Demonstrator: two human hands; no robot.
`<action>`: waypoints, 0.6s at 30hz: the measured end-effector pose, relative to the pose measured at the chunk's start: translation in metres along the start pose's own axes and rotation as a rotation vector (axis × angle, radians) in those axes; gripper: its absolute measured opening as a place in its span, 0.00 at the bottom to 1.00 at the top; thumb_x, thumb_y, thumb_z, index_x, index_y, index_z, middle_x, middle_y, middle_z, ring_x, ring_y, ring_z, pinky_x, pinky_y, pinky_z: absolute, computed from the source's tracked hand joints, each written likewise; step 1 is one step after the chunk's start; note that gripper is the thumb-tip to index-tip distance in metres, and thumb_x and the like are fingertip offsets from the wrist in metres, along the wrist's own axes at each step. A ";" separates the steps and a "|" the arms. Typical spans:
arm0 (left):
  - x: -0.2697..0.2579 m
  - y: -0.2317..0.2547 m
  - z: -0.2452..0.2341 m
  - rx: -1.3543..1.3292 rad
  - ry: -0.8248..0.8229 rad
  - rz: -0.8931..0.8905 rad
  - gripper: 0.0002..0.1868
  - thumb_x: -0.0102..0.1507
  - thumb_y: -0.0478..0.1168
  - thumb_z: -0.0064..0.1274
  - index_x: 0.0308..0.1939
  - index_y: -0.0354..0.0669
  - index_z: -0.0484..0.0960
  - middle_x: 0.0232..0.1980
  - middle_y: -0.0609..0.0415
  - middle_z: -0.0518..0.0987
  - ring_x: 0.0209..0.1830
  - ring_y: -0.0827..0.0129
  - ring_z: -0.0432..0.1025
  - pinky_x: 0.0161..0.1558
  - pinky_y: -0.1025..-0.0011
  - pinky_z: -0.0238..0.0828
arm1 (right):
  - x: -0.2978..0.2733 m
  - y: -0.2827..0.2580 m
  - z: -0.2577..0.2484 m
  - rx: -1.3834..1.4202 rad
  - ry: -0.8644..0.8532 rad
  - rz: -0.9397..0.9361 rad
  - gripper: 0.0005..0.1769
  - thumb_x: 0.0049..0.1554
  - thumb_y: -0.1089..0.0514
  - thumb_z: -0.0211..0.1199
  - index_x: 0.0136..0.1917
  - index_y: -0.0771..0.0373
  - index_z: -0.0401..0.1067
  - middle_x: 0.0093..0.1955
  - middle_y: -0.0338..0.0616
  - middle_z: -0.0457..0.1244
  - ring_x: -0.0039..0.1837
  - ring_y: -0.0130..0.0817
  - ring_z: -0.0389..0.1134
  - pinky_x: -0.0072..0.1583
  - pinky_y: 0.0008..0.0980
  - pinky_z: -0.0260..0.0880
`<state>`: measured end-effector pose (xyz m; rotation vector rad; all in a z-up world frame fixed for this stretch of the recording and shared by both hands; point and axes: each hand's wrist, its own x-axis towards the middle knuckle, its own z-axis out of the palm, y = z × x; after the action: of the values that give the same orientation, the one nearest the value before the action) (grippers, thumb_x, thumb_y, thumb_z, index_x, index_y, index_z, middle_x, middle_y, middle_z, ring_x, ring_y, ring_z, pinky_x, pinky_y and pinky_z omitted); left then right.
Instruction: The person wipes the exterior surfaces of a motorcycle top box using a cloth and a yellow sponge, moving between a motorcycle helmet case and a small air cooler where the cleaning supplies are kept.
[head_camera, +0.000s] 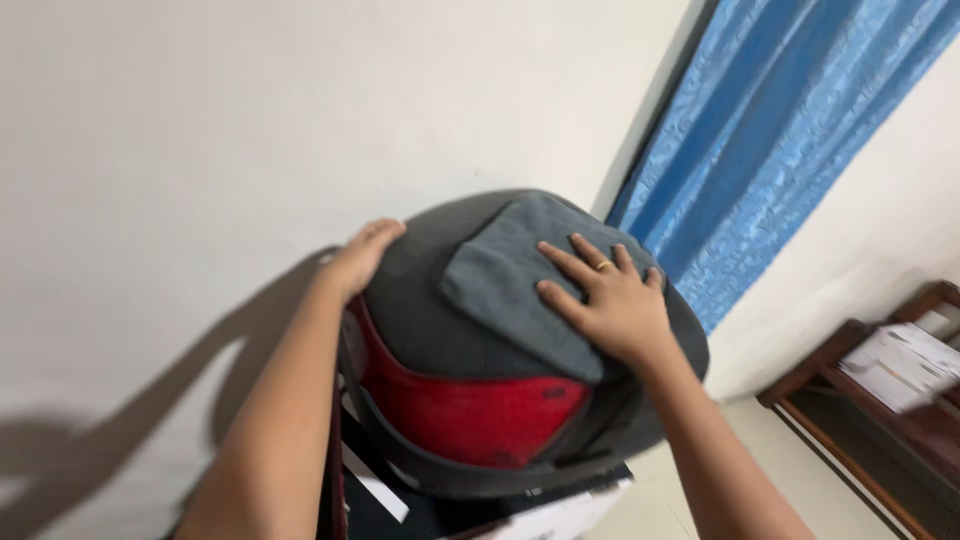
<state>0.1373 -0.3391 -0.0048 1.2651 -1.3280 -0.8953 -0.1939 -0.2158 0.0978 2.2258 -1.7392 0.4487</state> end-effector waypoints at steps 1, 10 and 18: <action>0.005 0.001 0.002 -0.037 -0.032 -0.021 0.33 0.62 0.62 0.44 0.64 0.50 0.78 0.69 0.52 0.77 0.69 0.61 0.69 0.69 0.64 0.59 | -0.015 0.000 0.002 0.006 0.065 -0.073 0.38 0.53 0.22 0.50 0.75 0.22 0.60 0.83 0.34 0.49 0.81 0.62 0.42 0.72 0.78 0.35; -0.001 0.011 -0.004 -0.044 -0.060 -0.452 0.40 0.65 0.69 0.38 0.73 0.50 0.71 0.78 0.46 0.62 0.77 0.52 0.56 0.74 0.54 0.50 | -0.100 -0.007 0.035 0.189 0.426 0.055 0.38 0.48 0.31 0.62 0.71 0.33 0.68 0.82 0.43 0.49 0.83 0.71 0.31 0.66 0.89 0.25; -0.001 -0.031 0.000 -0.188 -0.066 -0.304 0.43 0.64 0.69 0.38 0.74 0.46 0.67 0.79 0.48 0.62 0.79 0.56 0.55 0.76 0.60 0.46 | -0.098 0.035 0.047 0.191 0.487 -0.086 0.36 0.50 0.33 0.61 0.72 0.35 0.67 0.82 0.41 0.51 0.85 0.65 0.38 0.71 0.84 0.27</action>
<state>0.1432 -0.3432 -0.0353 1.3183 -1.0882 -1.2533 -0.2471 -0.1564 0.0155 2.0670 -1.3874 1.0712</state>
